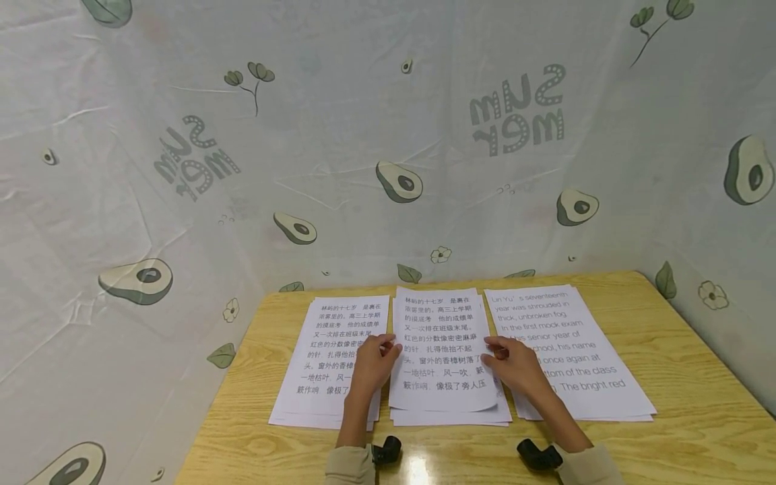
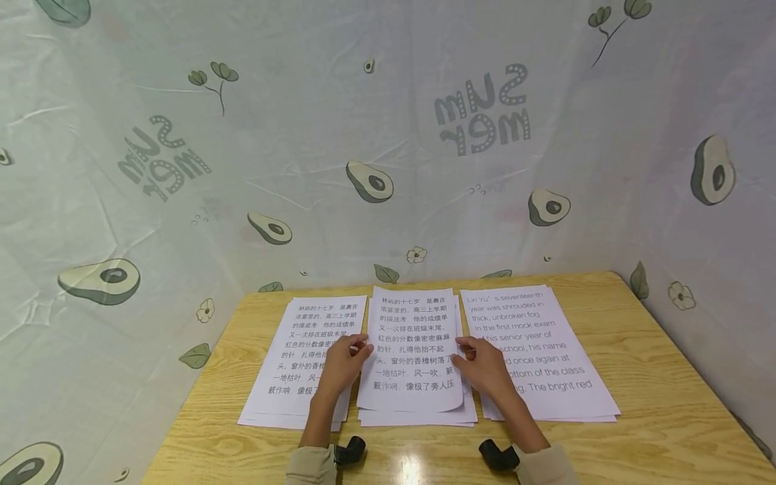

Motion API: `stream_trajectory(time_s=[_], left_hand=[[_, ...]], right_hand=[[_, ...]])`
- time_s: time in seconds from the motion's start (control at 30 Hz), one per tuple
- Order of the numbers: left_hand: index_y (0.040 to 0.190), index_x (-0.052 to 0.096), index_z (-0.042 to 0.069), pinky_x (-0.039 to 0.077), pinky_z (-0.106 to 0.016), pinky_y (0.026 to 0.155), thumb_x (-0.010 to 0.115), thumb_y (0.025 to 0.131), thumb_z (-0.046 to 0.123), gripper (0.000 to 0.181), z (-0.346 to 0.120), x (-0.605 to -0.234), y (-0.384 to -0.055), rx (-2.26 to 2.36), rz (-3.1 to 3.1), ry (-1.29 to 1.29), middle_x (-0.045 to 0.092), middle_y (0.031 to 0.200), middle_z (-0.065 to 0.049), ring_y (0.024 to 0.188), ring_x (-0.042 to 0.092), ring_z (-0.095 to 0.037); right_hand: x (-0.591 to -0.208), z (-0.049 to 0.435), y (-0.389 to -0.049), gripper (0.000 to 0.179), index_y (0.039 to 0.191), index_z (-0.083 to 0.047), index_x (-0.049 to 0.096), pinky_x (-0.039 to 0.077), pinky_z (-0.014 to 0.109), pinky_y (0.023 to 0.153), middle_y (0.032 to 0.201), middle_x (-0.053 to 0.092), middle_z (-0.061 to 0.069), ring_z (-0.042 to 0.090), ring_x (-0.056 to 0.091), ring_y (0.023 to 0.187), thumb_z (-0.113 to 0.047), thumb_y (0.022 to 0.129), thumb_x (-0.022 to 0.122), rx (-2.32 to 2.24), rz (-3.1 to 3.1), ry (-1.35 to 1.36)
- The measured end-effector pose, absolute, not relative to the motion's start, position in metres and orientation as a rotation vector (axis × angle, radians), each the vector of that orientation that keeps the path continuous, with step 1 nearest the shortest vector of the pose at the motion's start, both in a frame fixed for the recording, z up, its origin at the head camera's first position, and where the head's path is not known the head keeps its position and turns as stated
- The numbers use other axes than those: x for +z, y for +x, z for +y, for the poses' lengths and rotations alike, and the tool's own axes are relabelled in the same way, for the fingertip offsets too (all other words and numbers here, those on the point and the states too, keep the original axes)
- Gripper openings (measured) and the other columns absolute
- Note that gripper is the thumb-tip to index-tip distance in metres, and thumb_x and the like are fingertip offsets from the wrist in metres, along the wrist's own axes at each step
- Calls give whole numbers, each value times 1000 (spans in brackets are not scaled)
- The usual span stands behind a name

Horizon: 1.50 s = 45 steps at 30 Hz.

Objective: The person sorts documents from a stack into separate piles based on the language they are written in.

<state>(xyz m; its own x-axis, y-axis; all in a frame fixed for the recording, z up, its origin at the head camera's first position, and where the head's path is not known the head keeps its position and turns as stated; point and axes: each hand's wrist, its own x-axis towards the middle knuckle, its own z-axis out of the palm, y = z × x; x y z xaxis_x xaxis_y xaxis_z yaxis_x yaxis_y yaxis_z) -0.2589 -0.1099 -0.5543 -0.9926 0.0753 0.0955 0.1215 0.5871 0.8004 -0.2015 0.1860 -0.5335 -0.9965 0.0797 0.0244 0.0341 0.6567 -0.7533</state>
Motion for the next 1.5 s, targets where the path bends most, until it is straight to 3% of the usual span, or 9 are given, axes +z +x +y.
stream_trajectory(time_s=[0.27, 0.6, 1.3, 1.5], left_hand=[[134, 74, 7, 52, -23, 71, 75, 101, 23, 37, -108, -549, -257, -1492, -2723, -175, 70, 105, -3, 90, 62, -14], [134, 72, 1, 56, -23, 71, 77, 92, -1, 42, -111, -548, -256, -1474, -2682, -204, 75, 105, -10, 86, 67, -13], [134, 74, 8, 55, -24, 72, 76, 92, 0, 42, -123, -544, -260, -1540, -2634, -154, 75, 108, -7, 87, 69, -15], [133, 75, 8, 57, -25, 75, 76, 93, 0, 41, -136, -548, -257, -1560, -2630, -151, 75, 109, -8, 89, 71, -16]], right_hand=[[-527, 184, -199, 49, 142, 5, 64, 57, 29, 84, 123, 74, 21, 31, 74, 108, -14, 99, 74, 1374, -2762, -35], [-529, 189, -198, 50, 145, 5, 61, 56, 22, 82, 125, 71, 23, 31, 76, 109, -6, 98, 71, 1451, -2715, -26], [-527, 190, -202, 51, 148, 3, 59, 54, 21, 72, 128, 69, 23, 16, 68, 94, -7, 99, 70, 1586, -2658, -65], [-530, 178, -201, 52, 148, 2, 59, 56, 21, 76, 128, 68, 23, 22, 73, 103, -6, 98, 71, 1637, -2658, -107]])
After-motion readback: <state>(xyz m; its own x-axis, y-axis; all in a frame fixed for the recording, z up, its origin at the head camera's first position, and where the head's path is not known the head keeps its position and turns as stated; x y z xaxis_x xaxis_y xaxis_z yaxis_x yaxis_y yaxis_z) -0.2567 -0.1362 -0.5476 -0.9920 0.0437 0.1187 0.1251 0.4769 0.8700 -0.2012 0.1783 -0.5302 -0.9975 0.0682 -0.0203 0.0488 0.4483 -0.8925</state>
